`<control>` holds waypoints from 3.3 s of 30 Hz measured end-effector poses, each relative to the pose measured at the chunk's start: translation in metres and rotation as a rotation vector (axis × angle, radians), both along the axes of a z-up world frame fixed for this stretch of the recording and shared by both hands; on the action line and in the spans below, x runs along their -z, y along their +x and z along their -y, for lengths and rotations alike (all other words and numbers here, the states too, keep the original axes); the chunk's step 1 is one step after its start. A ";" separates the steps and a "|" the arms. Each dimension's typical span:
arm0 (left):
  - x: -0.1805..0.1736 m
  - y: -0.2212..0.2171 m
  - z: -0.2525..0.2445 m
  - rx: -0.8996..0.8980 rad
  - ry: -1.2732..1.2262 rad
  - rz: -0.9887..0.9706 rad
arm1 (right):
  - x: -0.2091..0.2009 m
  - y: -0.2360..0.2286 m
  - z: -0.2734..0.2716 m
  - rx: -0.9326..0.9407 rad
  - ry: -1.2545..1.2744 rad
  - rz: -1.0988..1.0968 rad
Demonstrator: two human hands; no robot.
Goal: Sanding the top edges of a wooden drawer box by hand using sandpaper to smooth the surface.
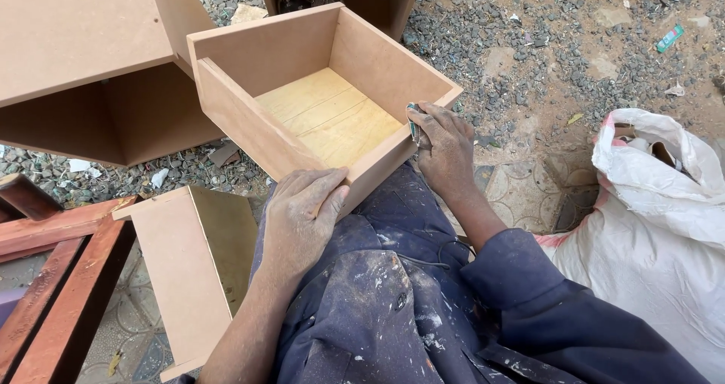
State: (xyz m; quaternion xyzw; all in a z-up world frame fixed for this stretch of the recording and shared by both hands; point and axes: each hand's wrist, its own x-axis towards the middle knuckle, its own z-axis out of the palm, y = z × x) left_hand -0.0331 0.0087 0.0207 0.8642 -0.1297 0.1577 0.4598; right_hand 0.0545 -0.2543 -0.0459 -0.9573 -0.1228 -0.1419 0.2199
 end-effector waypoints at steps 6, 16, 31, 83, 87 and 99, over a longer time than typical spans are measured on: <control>-0.015 -0.018 0.009 -0.104 -0.093 -0.101 | -0.001 -0.001 -0.002 0.007 0.011 0.014; 0.009 -0.005 0.010 -0.126 0.165 -0.001 | -0.029 0.003 -0.009 0.020 -0.090 -0.087; 0.013 -0.004 0.010 -0.242 0.066 -0.236 | -0.111 0.029 -0.064 -0.554 -0.622 -0.405; 0.017 0.002 0.005 -0.062 0.027 -0.261 | -0.014 0.024 0.012 -0.085 -0.386 -0.258; 0.023 0.005 0.001 0.064 0.088 -0.218 | -0.060 -0.040 -0.064 -0.407 -0.112 0.287; 0.012 0.005 0.006 0.068 0.063 -0.290 | 0.042 0.019 0.015 0.092 -0.021 -0.058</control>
